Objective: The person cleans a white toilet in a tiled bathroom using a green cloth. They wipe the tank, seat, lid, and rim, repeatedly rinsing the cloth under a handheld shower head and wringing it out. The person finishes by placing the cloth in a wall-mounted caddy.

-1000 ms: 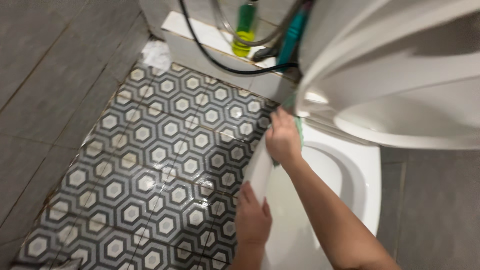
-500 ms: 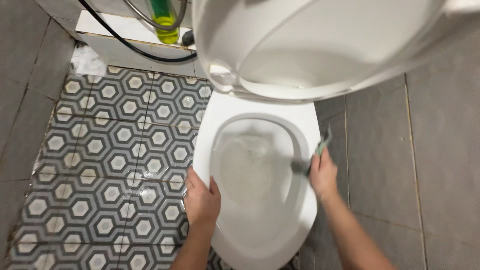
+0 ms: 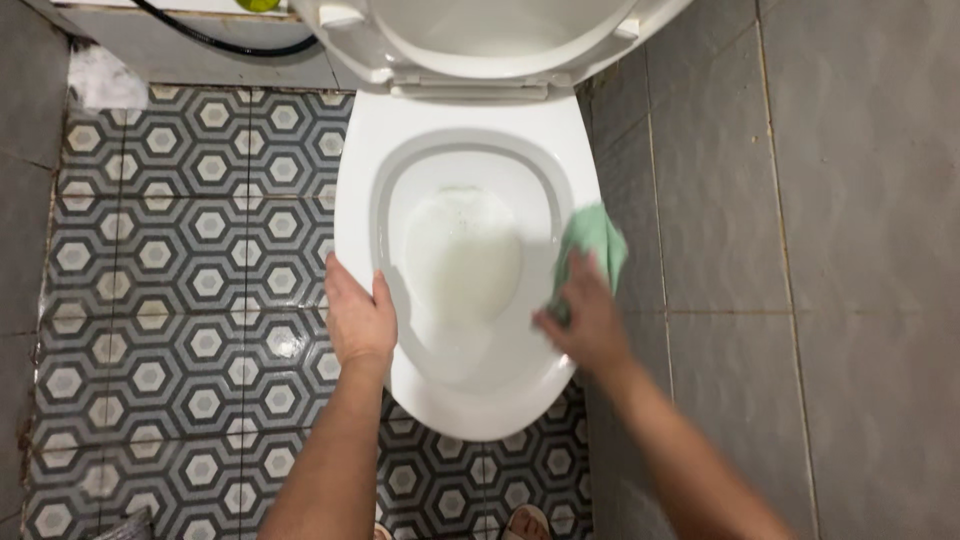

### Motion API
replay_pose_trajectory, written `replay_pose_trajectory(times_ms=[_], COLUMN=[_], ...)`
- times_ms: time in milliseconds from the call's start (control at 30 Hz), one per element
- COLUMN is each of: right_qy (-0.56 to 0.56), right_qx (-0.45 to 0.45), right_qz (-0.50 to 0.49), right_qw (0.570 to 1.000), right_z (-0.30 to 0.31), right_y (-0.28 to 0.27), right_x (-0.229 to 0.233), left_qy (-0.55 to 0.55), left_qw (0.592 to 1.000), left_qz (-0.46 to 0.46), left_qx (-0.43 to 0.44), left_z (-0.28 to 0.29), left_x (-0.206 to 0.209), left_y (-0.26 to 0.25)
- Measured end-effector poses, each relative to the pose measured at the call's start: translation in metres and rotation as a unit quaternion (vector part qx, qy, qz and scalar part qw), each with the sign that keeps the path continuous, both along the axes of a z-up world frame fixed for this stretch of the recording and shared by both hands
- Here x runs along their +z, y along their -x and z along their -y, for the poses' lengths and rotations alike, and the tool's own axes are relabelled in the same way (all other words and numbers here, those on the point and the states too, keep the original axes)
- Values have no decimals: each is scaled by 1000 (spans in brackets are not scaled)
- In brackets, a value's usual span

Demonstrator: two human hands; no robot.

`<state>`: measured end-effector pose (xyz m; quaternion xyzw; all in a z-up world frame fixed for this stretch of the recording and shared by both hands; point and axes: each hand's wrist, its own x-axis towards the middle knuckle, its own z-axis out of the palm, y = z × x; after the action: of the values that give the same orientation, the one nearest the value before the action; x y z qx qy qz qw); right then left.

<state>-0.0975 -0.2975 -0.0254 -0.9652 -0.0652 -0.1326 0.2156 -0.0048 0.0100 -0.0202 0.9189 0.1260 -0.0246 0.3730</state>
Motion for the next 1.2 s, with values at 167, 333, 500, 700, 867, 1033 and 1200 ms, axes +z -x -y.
replay_pose_trajectory(times_ms=[167,333,500,700,867,1033,1200], right_qy=[-23,-130,104,80,-43,5,-141], right_qx=[-111,-105,-14,210,35,-218,-301], right_qz=[-411,-36,-55,-70,-336,-408,-15], right_qw=[904,985,993,972,940,887,943], right_z=[-162,-280,-306,-235,-122,-28,-1], right_y=[97,-7,-100,52,78,6,-60], right_x=[22,9,-14,1,49,90,72], left_qy=[135,503,477,407,399,200,96], left_qw=[990,825,847,902,913,973,894], left_qz=[21,-116,-80,-53,-65,75,405], left_qx=[-21,229,218,132,63,-82,-167], left_z=[-25,-91,-116,-115,-76,-20,27], left_x=[-30,-61,-82,-22,64,181,282], left_y=[19,53,81,91,64,-15,-136])
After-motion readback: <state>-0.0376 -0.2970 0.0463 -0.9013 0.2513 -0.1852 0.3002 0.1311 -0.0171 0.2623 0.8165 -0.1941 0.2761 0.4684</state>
